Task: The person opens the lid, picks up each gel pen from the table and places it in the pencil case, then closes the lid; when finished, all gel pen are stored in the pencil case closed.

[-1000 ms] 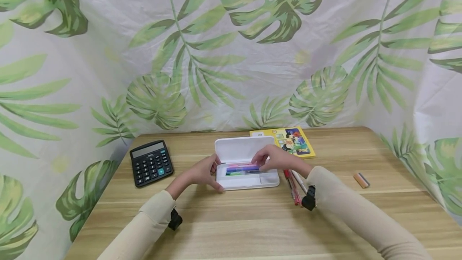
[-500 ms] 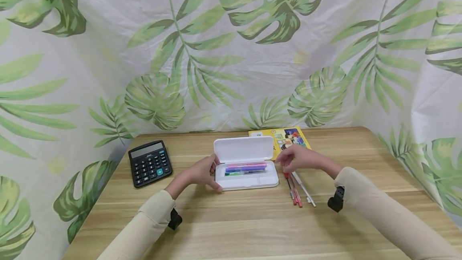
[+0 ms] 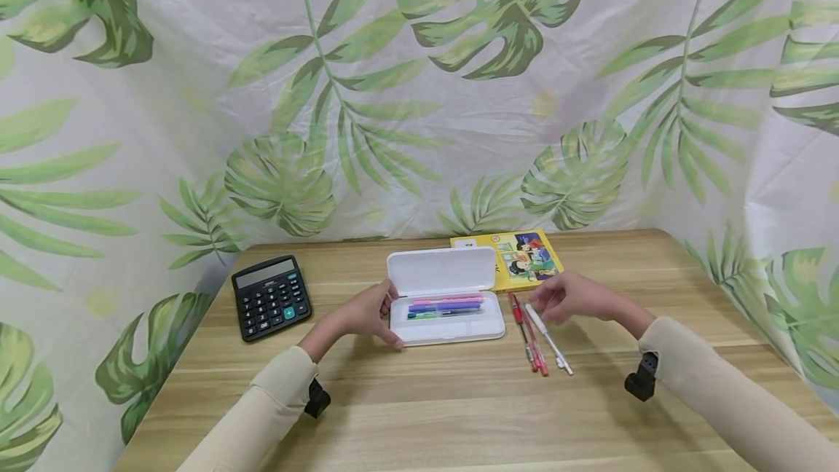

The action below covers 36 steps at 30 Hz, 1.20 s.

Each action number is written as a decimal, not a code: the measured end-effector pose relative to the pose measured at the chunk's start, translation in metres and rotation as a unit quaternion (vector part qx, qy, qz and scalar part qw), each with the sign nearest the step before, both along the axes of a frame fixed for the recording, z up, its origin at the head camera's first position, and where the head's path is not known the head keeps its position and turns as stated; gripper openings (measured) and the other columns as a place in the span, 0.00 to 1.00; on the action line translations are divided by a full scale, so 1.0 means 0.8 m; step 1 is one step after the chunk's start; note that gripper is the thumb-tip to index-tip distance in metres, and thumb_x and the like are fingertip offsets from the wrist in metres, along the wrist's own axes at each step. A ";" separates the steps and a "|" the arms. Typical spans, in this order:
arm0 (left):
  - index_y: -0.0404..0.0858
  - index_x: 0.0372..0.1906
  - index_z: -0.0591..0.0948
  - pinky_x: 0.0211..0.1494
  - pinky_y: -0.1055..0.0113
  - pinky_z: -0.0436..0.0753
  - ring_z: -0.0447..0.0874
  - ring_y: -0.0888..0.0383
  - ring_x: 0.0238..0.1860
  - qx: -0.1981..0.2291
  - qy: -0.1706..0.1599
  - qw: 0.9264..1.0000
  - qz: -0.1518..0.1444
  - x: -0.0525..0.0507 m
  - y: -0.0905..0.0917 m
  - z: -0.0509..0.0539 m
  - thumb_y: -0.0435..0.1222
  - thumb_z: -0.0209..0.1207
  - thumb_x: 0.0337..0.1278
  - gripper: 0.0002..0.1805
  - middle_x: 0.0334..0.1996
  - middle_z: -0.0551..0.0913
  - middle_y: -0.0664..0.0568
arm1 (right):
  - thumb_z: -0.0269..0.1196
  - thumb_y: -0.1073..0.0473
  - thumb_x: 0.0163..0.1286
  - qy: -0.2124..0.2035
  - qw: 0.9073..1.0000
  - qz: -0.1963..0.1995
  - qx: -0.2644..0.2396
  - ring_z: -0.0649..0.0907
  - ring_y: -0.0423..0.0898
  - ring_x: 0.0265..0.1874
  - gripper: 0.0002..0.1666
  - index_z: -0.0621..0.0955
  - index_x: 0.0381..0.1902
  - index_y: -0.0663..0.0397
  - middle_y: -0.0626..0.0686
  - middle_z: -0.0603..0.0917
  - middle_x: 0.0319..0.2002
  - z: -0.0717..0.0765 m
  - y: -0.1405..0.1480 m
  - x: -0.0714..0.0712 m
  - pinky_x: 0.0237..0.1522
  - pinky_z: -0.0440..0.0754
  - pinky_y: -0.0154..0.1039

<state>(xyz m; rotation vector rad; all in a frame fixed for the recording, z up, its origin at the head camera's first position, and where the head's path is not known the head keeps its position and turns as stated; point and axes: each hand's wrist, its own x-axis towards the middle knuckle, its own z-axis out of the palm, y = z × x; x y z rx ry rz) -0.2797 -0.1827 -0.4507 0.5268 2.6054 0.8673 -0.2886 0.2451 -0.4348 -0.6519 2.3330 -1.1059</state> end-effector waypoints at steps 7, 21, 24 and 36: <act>0.30 0.56 0.69 0.50 0.61 0.74 0.72 0.51 0.45 0.000 0.002 1.000 -0.001 0.001 0.000 -0.001 0.38 0.85 0.32 0.45 0.43 0.75 0.44 | 0.74 0.69 0.58 -0.002 1.000 -0.008 0.004 0.81 0.46 0.36 0.24 0.83 0.52 0.69 0.62 0.86 0.39 -0.013 0.001 0.006 0.36 0.82 0.34; 0.30 0.57 0.69 0.50 0.60 0.75 0.72 0.52 0.45 -0.005 0.003 1.000 -0.003 -0.001 -0.001 -0.001 0.39 0.85 0.32 0.46 0.43 0.75 0.44 | 0.80 0.65 0.52 0.023 0.998 -0.058 0.017 0.82 0.47 0.37 0.28 0.83 0.50 0.66 0.58 0.85 0.38 -0.030 -0.002 0.009 0.37 0.82 0.34; 0.30 0.57 0.70 0.50 0.60 0.75 0.73 0.52 0.45 -0.006 0.002 1.000 -0.003 -0.001 -0.001 -0.001 0.39 0.85 0.32 0.46 0.43 0.76 0.44 | 0.79 0.66 0.51 0.022 0.998 -0.059 0.015 0.82 0.47 0.36 0.28 0.83 0.50 0.66 0.57 0.84 0.38 -0.031 -0.001 0.009 0.37 0.83 0.34; 0.30 0.57 0.70 0.52 0.59 0.75 0.73 0.53 0.45 -0.003 -0.001 1.000 -0.001 -0.003 -0.002 -0.003 0.40 0.85 0.32 0.46 0.44 0.76 0.45 | 0.74 0.72 0.54 0.001 0.998 -0.069 0.014 0.82 0.43 0.29 0.25 0.83 0.52 0.68 0.59 0.85 0.35 -0.026 -0.003 0.012 0.29 0.82 0.34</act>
